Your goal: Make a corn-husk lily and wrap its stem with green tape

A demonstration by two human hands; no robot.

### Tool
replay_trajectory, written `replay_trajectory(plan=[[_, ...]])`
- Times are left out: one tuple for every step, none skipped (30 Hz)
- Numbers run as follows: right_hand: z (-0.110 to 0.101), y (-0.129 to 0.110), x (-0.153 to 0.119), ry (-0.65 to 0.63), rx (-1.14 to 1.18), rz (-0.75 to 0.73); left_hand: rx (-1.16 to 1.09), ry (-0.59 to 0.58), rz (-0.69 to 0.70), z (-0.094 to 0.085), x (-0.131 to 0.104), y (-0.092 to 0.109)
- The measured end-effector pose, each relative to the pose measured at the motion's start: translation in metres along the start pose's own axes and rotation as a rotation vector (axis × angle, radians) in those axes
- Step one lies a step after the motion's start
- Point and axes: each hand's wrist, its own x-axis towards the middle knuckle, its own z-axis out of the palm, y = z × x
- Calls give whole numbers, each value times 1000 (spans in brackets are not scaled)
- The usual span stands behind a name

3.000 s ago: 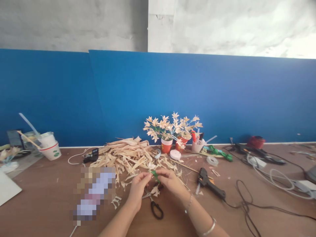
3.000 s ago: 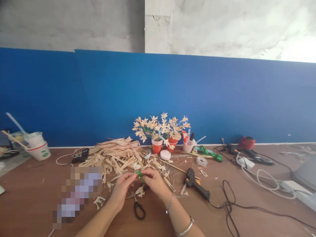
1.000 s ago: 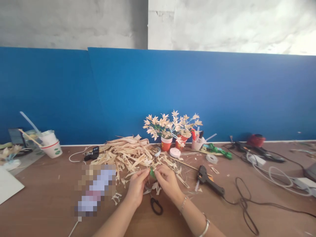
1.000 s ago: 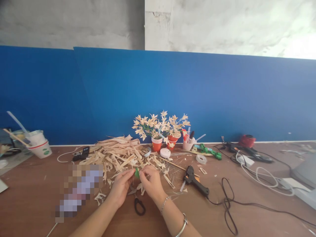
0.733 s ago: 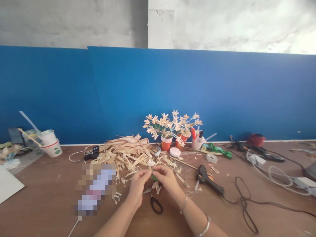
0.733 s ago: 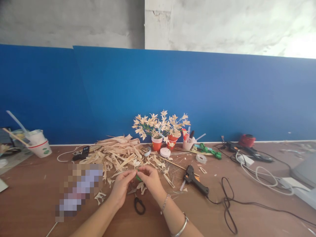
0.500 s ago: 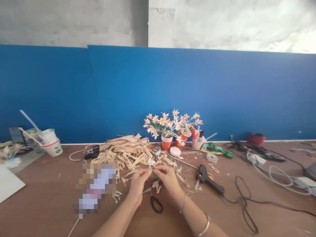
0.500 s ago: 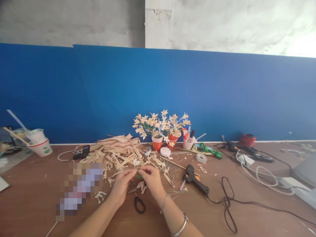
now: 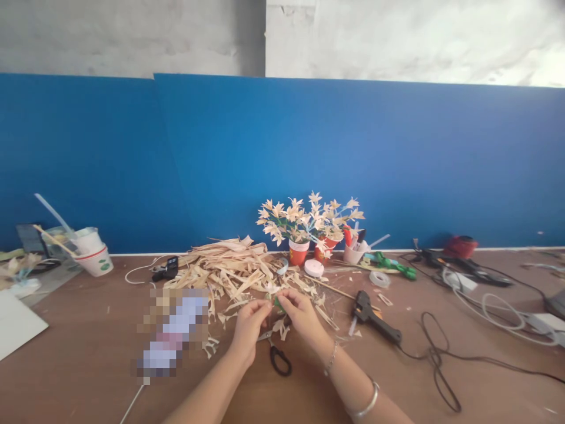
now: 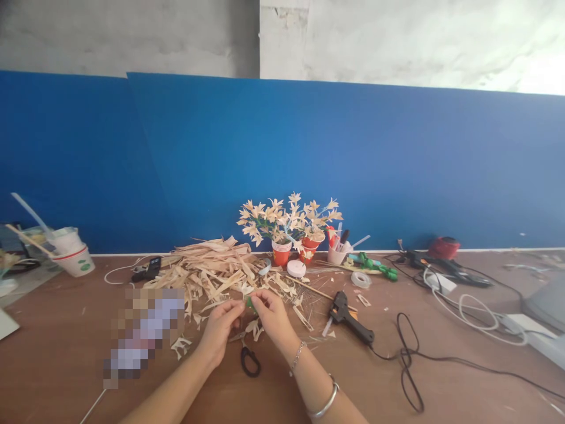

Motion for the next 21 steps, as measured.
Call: replay_trajectory(plan=[[1, 1, 0, 12, 2, -9, 7, 0, -14, 1, -1, 2], [2, 2, 0, 29, 13, -13, 15, -3, -36, 2, -2, 3], [3, 3, 0, 46, 29, -15, 23, -7, -63, 3, -3, 5], [3, 3, 0, 63, 45, -18, 31, -13, -91, 4, -4, 6], [4, 4, -1, 76, 56, -21, 37, -20, -113, 4, -5, 7], [4, 4, -1, 80, 64, -25, 39, -31, -124, 5, -6, 7], [4, 3, -1, 73, 68, -25, 34, -43, -123, 5, -6, 7], [4, 2, -2, 62, 72, -21, 23, -56, -114, 6, -7, 7], [4, 1, -2, 56, 77, -14, 10, -68, -102, 6, -7, 6], [4, -1, -3, 53, 82, -6, 0, -79, -92, 6, -7, 6], [4, -2, -3, 55, 81, -3, -6, -87, -85, 6, -7, 5], [3, -2, -3, 63, 71, -4, -8, -92, -85, 6, -7, 5], [3, -3, -3, 77, 54, -11, -6, -95, -90, 6, -7, 5], [3, -3, -3, 91, 32, -20, -2, -97, -94, 6, -7, 4], [3, -2, -3, 104, 9, -30, 1, -99, -97, 6, -6, 4], [2, -2, -3, 119, -16, -38, 4, -99, -100, 7, -6, 4], [2, -1, -3, 133, -41, -46, 6, -100, -103, 7, -7, 4], [2, 0, -3, 144, -65, -55, 8, -101, -107, 7, -7, 4], [2, 1, -4, 153, -88, -65, 10, -102, -109, 7, -7, 4], [1, 1, -4, 160, -110, -78, 10, -103, -109, 7, -7, 4], [1, 2, -4, 164, -131, -92, 11, -106, -108, 7, -7, 4]])
